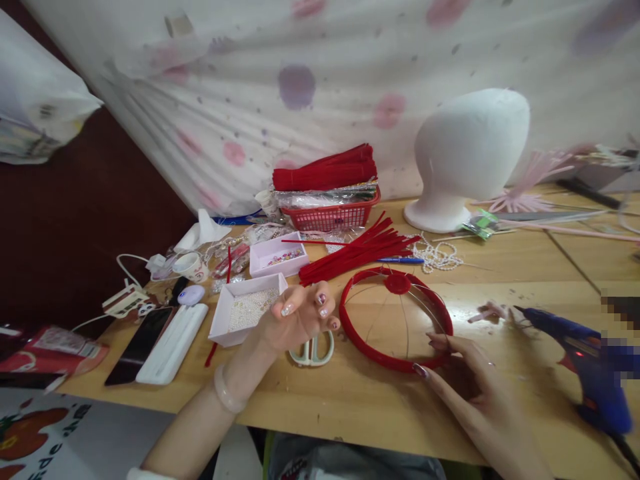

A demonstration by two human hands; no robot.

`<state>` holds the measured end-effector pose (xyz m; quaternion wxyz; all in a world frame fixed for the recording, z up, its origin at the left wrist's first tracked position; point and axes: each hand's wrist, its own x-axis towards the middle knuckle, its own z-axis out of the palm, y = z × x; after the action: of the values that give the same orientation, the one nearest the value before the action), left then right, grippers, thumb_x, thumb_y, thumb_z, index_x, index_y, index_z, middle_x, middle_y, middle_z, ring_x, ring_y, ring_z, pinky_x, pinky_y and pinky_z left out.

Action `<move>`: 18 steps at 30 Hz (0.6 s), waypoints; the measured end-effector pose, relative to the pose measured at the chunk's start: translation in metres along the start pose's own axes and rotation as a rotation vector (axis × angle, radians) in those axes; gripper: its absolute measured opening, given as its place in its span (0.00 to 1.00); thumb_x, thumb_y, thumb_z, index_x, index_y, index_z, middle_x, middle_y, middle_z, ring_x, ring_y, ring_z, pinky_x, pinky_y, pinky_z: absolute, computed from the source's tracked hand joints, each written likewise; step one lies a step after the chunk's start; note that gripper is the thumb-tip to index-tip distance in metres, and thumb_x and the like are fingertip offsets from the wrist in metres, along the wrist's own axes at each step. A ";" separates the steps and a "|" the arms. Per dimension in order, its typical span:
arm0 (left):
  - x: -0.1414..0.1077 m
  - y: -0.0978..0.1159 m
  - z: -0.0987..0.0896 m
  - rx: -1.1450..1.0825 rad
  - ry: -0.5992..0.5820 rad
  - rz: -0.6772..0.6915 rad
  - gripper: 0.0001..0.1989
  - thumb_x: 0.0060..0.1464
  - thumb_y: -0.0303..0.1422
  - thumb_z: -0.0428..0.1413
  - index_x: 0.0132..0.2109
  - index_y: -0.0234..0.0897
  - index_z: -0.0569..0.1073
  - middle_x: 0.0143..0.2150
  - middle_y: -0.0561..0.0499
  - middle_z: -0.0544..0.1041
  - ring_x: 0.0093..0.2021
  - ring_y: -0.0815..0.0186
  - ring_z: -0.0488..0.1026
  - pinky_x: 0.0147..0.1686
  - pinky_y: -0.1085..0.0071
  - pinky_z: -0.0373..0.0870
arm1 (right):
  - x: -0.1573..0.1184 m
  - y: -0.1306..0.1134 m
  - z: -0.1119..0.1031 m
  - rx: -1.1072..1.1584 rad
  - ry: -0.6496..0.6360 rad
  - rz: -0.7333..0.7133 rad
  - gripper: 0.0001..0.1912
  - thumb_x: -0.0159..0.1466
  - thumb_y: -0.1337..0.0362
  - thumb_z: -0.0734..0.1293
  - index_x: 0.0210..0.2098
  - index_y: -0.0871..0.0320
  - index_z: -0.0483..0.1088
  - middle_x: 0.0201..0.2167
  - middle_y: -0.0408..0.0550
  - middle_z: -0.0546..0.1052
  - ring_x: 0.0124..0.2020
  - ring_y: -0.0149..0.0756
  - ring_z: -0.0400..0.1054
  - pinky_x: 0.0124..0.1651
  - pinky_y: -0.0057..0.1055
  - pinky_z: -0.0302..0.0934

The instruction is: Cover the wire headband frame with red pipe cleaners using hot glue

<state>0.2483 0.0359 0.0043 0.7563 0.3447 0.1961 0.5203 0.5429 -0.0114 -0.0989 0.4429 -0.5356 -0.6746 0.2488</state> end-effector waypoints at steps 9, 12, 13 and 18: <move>-0.004 -0.005 0.010 -0.142 -0.068 -0.088 0.27 0.40 0.42 0.73 0.18 0.37 0.62 0.26 0.56 0.63 0.25 0.71 0.64 0.32 0.69 0.70 | -0.001 0.001 0.000 0.010 -0.016 0.019 0.18 0.65 0.52 0.69 0.52 0.49 0.68 0.51 0.51 0.75 0.49 0.48 0.74 0.52 0.47 0.68; -0.005 -0.008 0.010 -0.167 -0.067 -0.111 0.29 0.36 0.42 0.75 0.18 0.37 0.61 0.25 0.56 0.62 0.25 0.71 0.63 0.31 0.69 0.70 | -0.001 0.000 0.000 0.008 -0.007 0.012 0.19 0.65 0.52 0.69 0.53 0.50 0.68 0.51 0.52 0.76 0.49 0.47 0.74 0.52 0.46 0.68; -0.005 -0.010 0.009 -0.175 -0.065 -0.115 0.29 0.36 0.42 0.75 0.17 0.37 0.60 0.25 0.56 0.62 0.25 0.71 0.63 0.31 0.69 0.70 | -0.001 -0.001 0.000 0.010 -0.002 0.011 0.20 0.65 0.52 0.69 0.53 0.50 0.67 0.51 0.52 0.76 0.49 0.47 0.74 0.52 0.46 0.69; -0.007 -0.015 0.009 -0.218 -0.032 -0.099 0.26 0.36 0.39 0.75 0.18 0.36 0.64 0.26 0.57 0.62 0.25 0.72 0.63 0.31 0.71 0.70 | -0.001 -0.004 0.001 0.031 0.024 0.014 0.23 0.64 0.52 0.70 0.55 0.52 0.68 0.50 0.52 0.76 0.46 0.44 0.74 0.49 0.43 0.72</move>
<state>0.2618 0.0235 -0.0010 0.8172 0.2588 0.1431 0.4948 0.5400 -0.0137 -0.0961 0.4575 -0.5363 -0.6615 0.2559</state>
